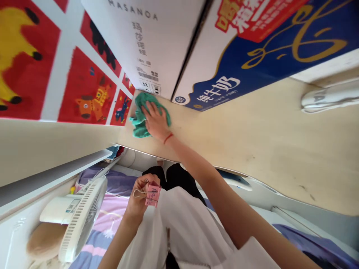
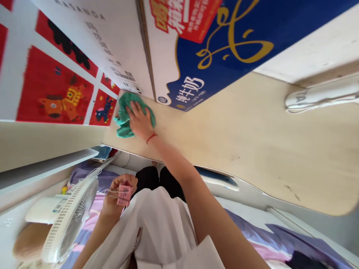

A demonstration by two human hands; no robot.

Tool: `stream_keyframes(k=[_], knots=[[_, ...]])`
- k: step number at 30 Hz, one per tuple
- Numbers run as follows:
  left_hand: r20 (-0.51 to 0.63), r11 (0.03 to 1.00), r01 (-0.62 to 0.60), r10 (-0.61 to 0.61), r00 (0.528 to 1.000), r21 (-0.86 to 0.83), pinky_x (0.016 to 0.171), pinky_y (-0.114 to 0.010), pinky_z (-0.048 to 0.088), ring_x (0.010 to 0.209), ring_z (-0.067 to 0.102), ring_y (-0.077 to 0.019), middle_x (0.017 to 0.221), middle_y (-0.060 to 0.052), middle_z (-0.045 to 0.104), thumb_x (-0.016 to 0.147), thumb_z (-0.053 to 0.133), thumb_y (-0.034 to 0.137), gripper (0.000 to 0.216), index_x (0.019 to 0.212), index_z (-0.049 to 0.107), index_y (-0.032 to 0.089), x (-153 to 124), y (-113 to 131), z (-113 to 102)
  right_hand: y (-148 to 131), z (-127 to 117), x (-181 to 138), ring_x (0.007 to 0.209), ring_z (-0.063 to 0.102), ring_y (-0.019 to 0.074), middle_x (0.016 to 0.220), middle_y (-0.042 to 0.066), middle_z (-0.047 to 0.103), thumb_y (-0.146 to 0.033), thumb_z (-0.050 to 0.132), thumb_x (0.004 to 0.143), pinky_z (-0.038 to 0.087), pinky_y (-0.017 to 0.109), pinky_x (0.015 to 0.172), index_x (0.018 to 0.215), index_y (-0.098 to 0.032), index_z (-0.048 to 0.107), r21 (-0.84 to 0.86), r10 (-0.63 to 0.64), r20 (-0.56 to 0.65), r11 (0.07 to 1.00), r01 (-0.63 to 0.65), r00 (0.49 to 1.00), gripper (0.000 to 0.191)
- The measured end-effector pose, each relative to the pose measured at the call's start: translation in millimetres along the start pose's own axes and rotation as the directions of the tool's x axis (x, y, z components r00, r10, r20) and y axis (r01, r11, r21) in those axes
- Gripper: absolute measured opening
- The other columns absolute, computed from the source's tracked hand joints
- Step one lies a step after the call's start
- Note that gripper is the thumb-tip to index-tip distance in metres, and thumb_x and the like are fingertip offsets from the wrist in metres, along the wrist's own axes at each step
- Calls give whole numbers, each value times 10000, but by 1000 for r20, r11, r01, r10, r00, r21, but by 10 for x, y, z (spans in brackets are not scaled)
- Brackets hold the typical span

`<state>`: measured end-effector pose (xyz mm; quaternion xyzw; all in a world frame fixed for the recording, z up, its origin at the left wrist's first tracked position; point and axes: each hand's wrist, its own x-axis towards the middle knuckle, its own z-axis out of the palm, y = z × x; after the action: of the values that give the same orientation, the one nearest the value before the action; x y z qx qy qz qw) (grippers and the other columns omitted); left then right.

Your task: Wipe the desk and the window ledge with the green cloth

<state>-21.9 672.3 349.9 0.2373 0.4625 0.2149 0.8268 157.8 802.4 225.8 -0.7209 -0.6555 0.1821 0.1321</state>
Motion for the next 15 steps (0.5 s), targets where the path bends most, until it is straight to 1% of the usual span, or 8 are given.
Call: stream_keyframes(k=[4,6,7,9,11,12,13,15], knots=[[165,997,77,-76,983,-2,545,-240,298,556,374,-104,570,18,420,642,934,661,610,610,555,183,181,-190,227,1074,-364,-1141,1637,274,337,1768,153,294,-182,518,1023,288,599,1308,1668,-179,489,-69,268,-13,961,-268,963,645],[241,992,128,-126,962,8,543,-243,292,553,366,-100,583,10,433,653,921,694,635,603,553,179,223,-235,322,1640,-540,-1831,1636,279,353,1750,185,312,-174,533,968,318,624,1288,1638,-158,524,-90,502,-45,859,-503,864,670],[265,989,150,-148,953,14,547,-246,290,555,363,-99,592,7,439,663,915,704,645,598,548,178,227,-240,352,1872,-604,-2126,1635,280,367,1747,207,302,-171,530,947,334,648,1269,1615,-136,543,-83,632,-89,766,-638,770,669],[276,984,177,-179,944,31,557,-253,286,562,359,-101,605,3,448,669,908,728,663,598,544,179,204,-220,365,2131,-649,-2521,1614,305,409,1737,263,282,-169,511,935,374,687,1212,1523,-98,621,-36,851,-195,491,-870,488,602],[263,983,162,-178,948,81,562,-258,280,567,353,-105,605,4,443,674,893,753,671,597,553,180,158,-180,302,2021,-565,-2588,1566,358,455,1713,312,294,-165,513,936,408,705,1140,1354,-98,732,-7,936,-233,268,-963,262,477],[248,982,145,-172,953,120,561,-257,275,568,354,-106,604,6,441,686,889,748,660,599,567,179,132,-160,246,1821,-479,-2499,1542,381,473,1700,321,315,-162,526,936,417,712,1110,1267,-108,770,-21,939,-217,268,-963,266,415],[228,978,131,-166,960,162,562,-255,273,568,357,-106,604,8,442,702,890,726,636,606,583,177,108,-143,179,1538,-372,-2339,1529,390,486,1694,316,333,-163,548,937,421,720,1087,1206,-121,790,-48,917,-178,353,-934,356,363],[185,968,112,-156,970,225,561,-245,275,569,362,-101,605,14,442,720,901,674,588,621,611,172,62,-122,32,809,-122,-1871,1540,365,494,1715,269,332,-193,596,952,423,729,1072,1226,-156,781,-78,743,-63,662,-745,667,332]])
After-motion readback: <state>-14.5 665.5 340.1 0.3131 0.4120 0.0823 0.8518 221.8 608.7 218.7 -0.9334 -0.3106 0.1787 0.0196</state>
